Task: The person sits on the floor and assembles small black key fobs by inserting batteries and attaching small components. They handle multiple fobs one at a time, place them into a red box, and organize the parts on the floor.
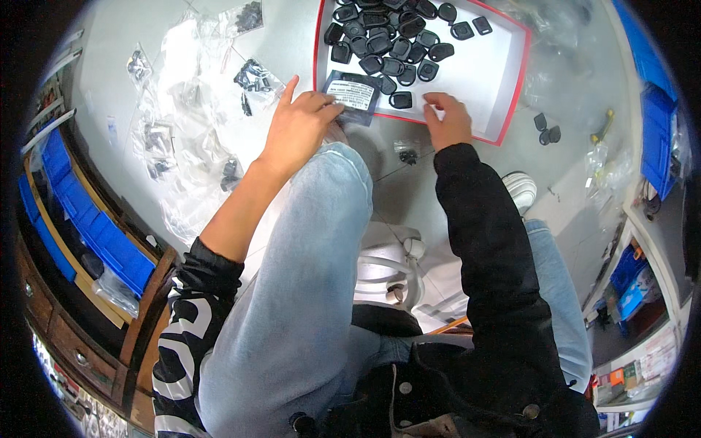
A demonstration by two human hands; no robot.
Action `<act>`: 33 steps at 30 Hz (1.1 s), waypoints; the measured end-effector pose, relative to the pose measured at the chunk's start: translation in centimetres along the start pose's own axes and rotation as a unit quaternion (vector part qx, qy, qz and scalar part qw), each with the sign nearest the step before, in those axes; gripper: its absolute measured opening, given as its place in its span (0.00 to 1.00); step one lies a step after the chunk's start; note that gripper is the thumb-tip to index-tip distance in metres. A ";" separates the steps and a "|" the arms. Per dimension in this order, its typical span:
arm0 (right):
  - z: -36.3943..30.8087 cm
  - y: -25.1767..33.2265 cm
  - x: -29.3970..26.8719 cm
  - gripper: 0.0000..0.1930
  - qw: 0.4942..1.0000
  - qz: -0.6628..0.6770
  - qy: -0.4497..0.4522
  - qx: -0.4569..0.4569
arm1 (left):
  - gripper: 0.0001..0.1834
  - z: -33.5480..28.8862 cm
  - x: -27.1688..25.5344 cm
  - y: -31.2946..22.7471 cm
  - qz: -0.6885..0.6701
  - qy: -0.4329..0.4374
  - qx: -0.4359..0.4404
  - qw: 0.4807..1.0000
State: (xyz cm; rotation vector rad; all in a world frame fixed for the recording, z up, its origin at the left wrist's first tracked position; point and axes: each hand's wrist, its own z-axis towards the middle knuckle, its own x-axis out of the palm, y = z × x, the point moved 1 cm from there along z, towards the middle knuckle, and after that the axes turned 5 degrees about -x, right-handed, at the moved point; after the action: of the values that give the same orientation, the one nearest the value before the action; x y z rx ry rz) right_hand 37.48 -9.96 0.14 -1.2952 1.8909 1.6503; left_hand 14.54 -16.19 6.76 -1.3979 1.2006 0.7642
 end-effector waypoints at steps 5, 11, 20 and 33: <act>1.7 3.0 2.9 0.11 0.997 -0.069 0.002 -0.042 | 0.09 0.0 -0.8 0.6 -0.182 -0.102 -0.202 0.957; 2.6 4.0 4.1 0.14 0.979 -0.148 0.034 -0.139 | 0.10 0.0 -1.6 2.0 -0.252 -0.113 -0.307 0.911; 5.1 4.1 3.3 0.14 0.840 -0.252 0.236 -0.418 | 0.10 0.2 -1.0 0.9 -0.232 -0.106 -0.186 0.949; 1.6 -2.2 -4.1 0.12 0.950 -0.173 0.099 -0.242 | 0.19 -0.3 -0.2 -1.3 -0.109 0.004 -0.013 0.994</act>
State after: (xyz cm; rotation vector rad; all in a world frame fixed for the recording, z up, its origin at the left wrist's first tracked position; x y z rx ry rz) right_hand 40.89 -6.65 1.29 -1.9197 1.2770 1.9062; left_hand 15.61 -16.49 7.43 -1.5270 1.0264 0.6228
